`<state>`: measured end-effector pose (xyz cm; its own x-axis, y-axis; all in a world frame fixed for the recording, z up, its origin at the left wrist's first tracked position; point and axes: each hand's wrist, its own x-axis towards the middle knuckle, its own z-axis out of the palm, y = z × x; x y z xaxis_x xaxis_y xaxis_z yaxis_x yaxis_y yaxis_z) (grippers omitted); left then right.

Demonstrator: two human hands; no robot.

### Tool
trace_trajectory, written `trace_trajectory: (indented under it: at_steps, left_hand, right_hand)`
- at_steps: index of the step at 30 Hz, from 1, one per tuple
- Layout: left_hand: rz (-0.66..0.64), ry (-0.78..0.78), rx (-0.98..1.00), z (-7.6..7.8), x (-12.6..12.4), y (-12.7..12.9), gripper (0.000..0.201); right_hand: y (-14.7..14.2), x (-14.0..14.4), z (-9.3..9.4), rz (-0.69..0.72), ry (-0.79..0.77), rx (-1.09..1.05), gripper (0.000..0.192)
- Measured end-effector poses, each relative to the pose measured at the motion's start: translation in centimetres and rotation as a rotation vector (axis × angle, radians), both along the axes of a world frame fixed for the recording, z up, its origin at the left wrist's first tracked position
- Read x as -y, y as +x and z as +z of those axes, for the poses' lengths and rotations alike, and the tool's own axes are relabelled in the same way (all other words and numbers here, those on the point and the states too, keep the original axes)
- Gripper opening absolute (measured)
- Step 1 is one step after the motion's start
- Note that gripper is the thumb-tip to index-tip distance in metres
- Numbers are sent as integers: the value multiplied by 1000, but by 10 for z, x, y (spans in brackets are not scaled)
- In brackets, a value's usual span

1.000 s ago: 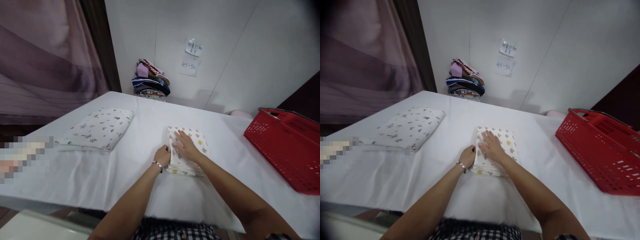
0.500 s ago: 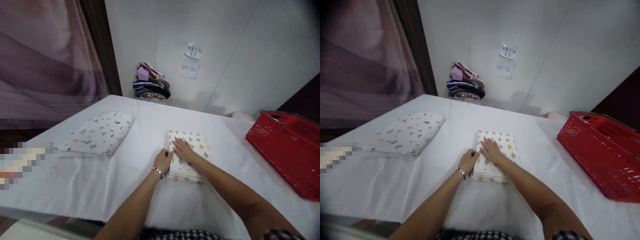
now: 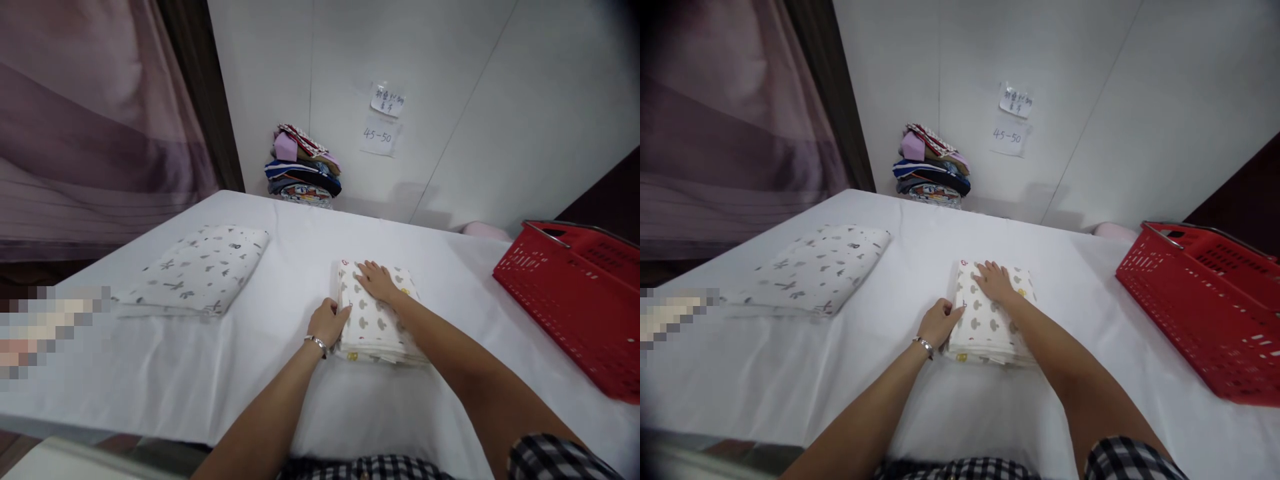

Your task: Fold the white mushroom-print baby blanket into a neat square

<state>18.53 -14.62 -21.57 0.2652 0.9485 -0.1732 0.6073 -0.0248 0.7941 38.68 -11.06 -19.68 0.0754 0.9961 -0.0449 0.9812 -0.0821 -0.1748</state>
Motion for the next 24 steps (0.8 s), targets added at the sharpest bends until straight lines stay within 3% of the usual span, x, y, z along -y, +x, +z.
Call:
trace_trajectory:
  at_steps: [3,6,11,19,24]
  left_hand:
    - [-7,-12,-9,2,1,0,33]
    - [-11,-13,-9,3,1,0,34]
    - [-10,-19,-18,3,1,1,35]
    - [-28,30,6,2,3,0,49]
    - [-40,51,8,1,4,0,54]
  right_hand:
    - [18,8,10,-41,85,-22,45]
    - [45,24,15,-194,177,23,39]
    - [72,46,10,-429,150,31,35]
    - [76,40,2,-426,155,29,17]
    - [84,40,0,-504,192,-3,21]
